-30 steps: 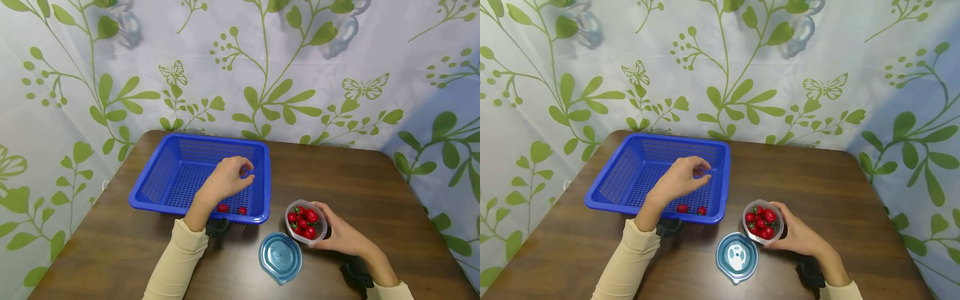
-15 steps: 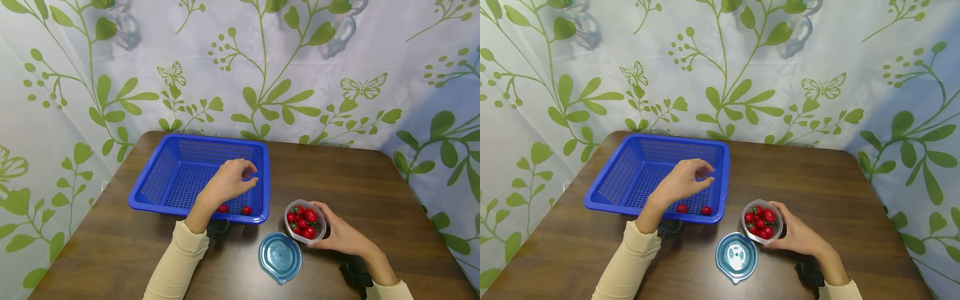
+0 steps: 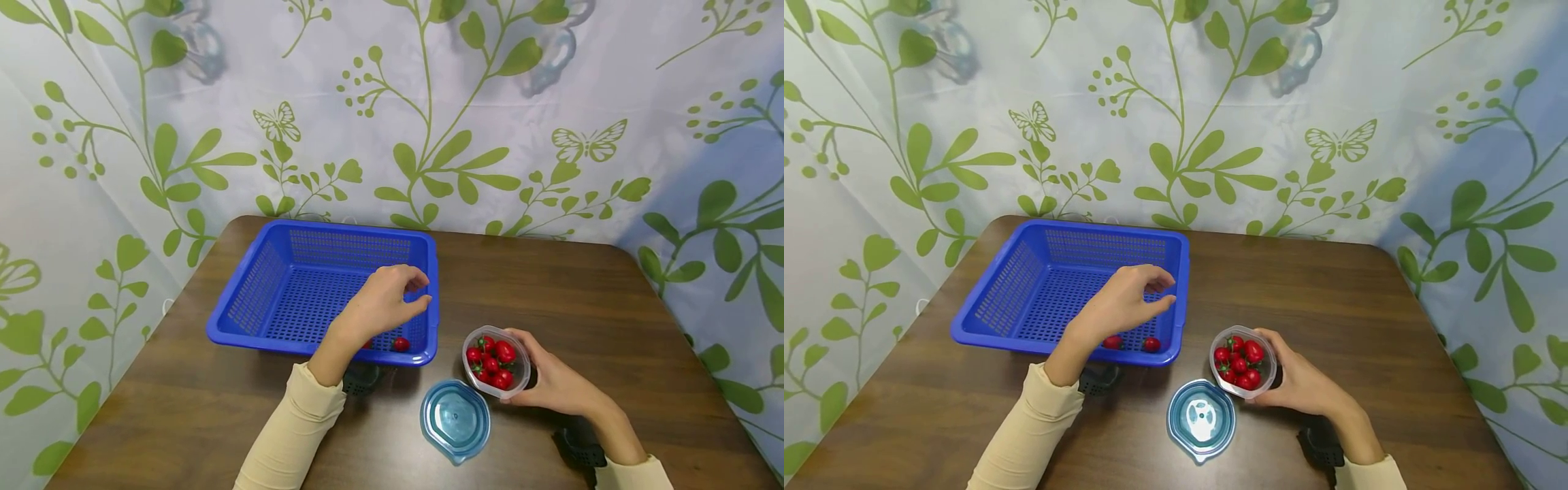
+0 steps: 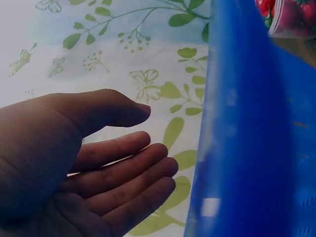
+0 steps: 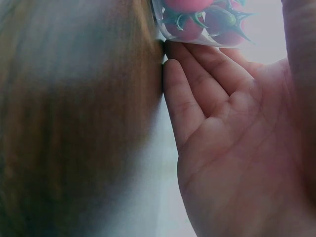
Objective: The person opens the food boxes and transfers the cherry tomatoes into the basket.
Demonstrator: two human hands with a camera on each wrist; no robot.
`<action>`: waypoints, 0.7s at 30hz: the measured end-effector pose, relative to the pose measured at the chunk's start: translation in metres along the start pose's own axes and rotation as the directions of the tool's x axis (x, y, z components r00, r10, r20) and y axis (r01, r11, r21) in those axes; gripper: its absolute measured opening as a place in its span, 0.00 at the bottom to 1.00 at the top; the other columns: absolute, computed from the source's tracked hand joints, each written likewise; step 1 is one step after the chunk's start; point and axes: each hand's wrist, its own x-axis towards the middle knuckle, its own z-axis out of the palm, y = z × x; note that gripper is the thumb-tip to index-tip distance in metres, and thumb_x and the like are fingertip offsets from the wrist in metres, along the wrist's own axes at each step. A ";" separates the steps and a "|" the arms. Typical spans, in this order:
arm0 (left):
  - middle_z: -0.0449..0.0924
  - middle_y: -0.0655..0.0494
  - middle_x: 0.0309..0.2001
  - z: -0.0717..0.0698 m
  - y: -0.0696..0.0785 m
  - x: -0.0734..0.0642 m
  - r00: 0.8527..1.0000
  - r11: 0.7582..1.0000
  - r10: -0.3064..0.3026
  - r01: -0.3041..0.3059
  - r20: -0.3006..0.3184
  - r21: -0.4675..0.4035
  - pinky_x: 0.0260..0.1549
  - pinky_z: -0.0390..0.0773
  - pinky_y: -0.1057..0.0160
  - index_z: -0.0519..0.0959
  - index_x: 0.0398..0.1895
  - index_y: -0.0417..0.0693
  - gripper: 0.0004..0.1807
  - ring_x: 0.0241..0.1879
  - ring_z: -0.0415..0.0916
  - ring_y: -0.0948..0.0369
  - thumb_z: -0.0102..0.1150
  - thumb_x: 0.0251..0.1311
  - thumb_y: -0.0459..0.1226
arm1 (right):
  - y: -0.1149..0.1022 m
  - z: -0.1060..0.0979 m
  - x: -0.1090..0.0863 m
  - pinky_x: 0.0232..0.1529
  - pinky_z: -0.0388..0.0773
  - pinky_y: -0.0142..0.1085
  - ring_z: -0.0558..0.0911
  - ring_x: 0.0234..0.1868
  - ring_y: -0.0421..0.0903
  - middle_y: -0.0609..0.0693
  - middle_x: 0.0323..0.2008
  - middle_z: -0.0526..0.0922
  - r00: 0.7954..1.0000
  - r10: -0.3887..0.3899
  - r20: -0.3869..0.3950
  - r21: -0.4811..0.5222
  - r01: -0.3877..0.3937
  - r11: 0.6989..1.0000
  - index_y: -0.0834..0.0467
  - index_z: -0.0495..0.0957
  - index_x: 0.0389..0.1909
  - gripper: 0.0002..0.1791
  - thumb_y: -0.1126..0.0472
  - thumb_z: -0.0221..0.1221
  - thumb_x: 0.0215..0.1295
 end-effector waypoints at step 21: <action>0.86 0.51 0.49 0.035 0.025 0.005 0.992 0.992 0.128 -0.128 0.019 0.019 0.51 0.83 0.61 0.84 0.52 0.42 0.15 0.50 0.83 0.57 0.66 0.66 0.39 | 0.003 -0.002 -0.001 0.60 0.79 0.36 0.77 0.63 0.42 0.46 0.65 0.75 1.000 -0.020 0.000 0.005 0.020 1.000 0.48 0.57 0.75 0.57 0.45 0.80 0.48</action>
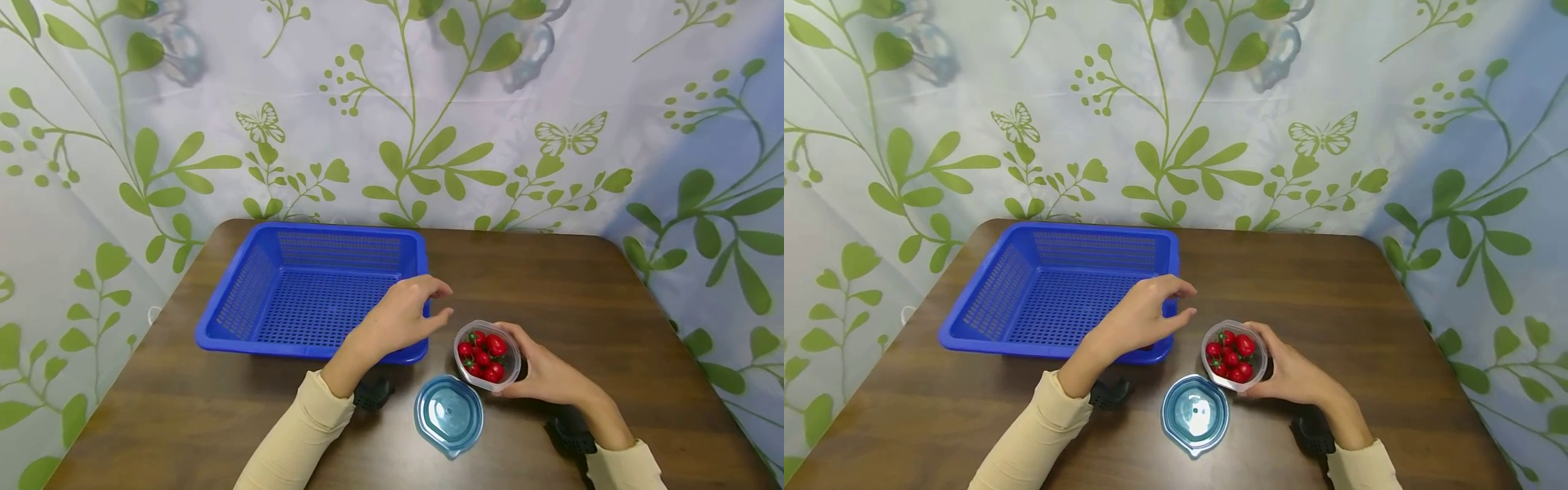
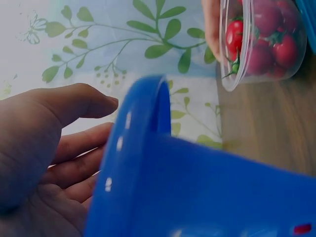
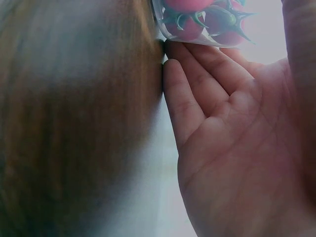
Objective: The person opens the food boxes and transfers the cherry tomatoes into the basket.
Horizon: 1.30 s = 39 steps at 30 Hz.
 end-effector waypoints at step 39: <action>0.87 0.57 0.47 0.050 0.025 -0.001 0.973 0.979 0.103 -0.136 0.206 0.151 0.27 0.71 0.78 0.86 0.53 0.48 0.16 0.33 0.73 0.68 0.66 0.66 0.44 | -0.001 -0.001 0.000 0.58 0.80 0.33 0.76 0.62 0.42 0.50 0.67 0.73 0.999 0.027 0.039 0.060 -0.029 0.998 0.48 0.55 0.76 0.56 0.47 0.80 0.50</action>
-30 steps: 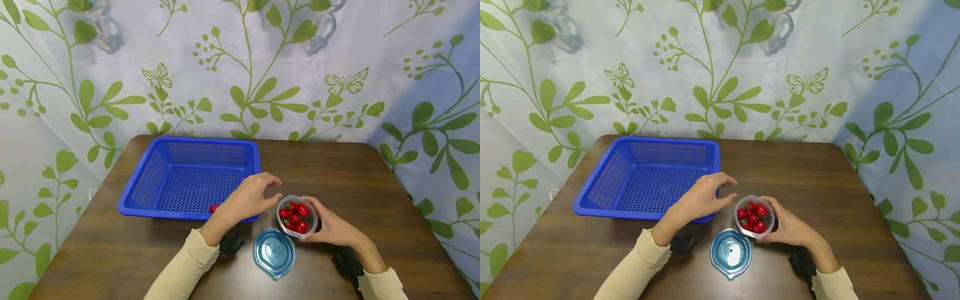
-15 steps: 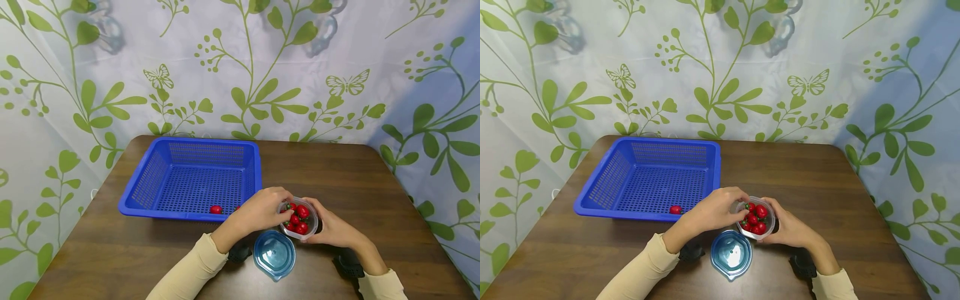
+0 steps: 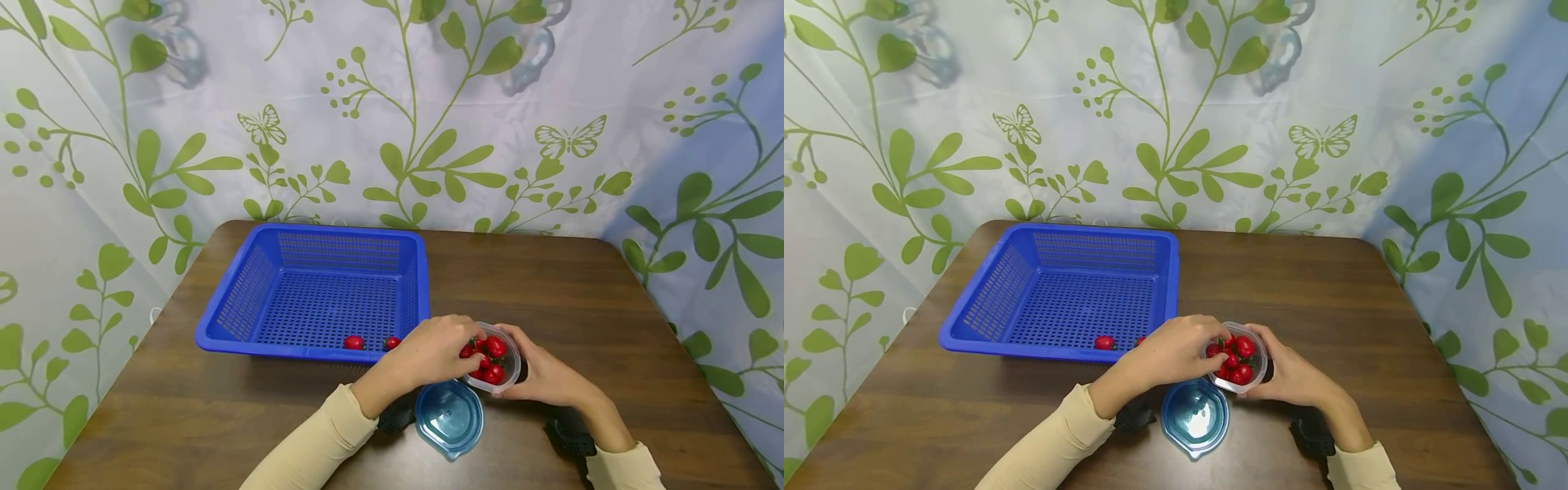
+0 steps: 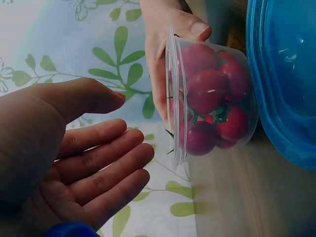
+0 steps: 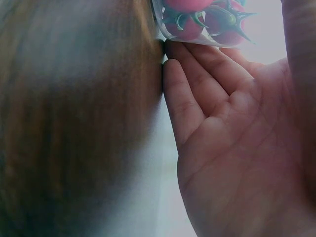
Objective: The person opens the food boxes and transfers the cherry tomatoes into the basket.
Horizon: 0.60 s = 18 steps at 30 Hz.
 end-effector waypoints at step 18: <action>0.82 0.64 0.34 0.007 0.008 0.004 0.999 0.994 -0.001 -0.003 0.041 0.113 0.23 0.68 0.76 0.87 0.42 0.51 0.08 0.27 0.70 0.69 0.66 0.65 0.43 | 0.003 0.001 0.000 0.59 0.78 0.31 0.78 0.61 0.39 0.49 0.67 0.73 1.000 -0.030 -0.009 -0.014 0.029 0.999 0.47 0.55 0.76 0.56 0.47 0.79 0.51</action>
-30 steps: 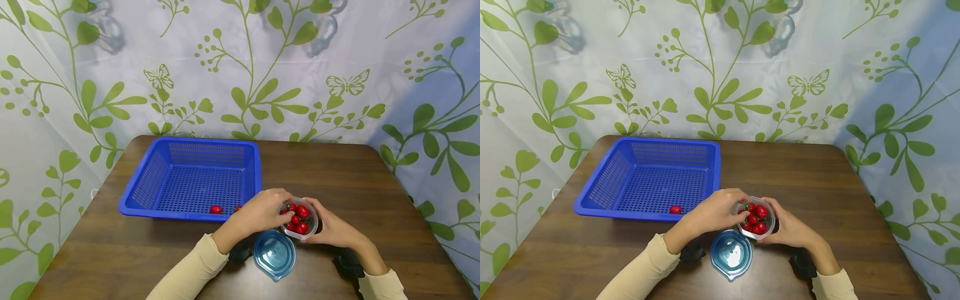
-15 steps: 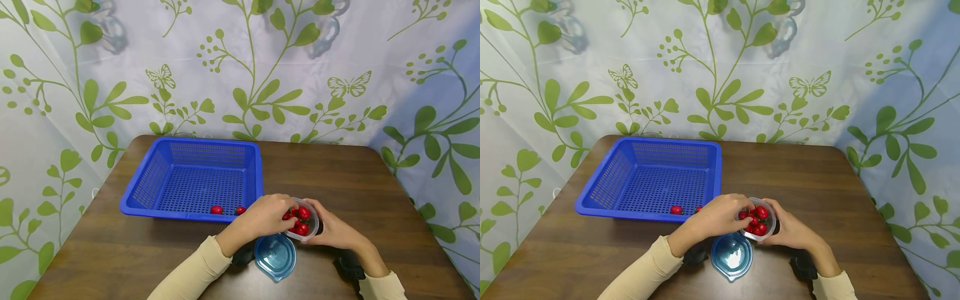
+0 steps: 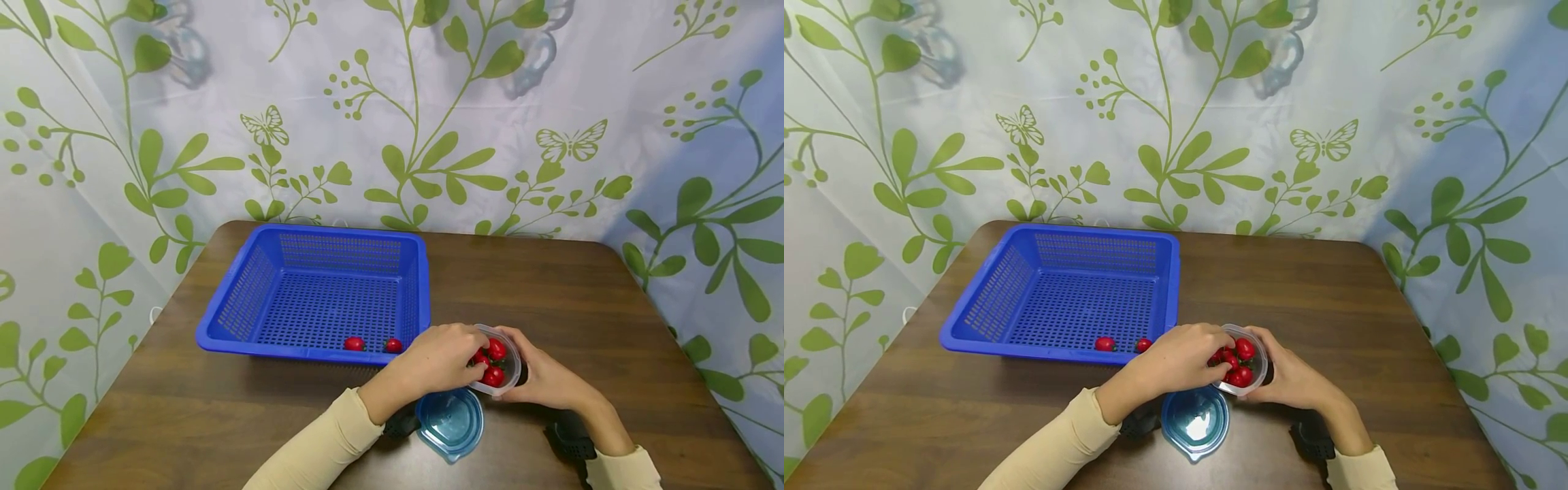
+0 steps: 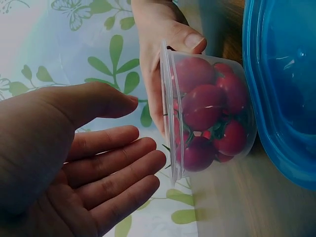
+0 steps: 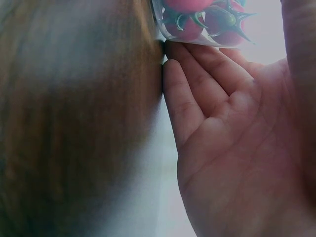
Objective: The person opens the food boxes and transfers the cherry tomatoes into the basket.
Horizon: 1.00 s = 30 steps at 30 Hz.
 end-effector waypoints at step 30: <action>0.80 0.64 0.33 0.022 0.011 0.006 0.997 1.000 0.027 -0.026 -0.067 0.010 0.32 0.76 0.73 0.83 0.37 0.51 0.06 0.33 0.74 0.68 0.68 0.63 0.42 | -0.003 0.000 -0.002 0.59 0.78 0.30 0.79 0.59 0.40 0.51 0.66 0.74 1.000 0.013 -0.003 0.010 -0.013 1.000 0.49 0.54 0.76 0.57 0.47 0.79 0.51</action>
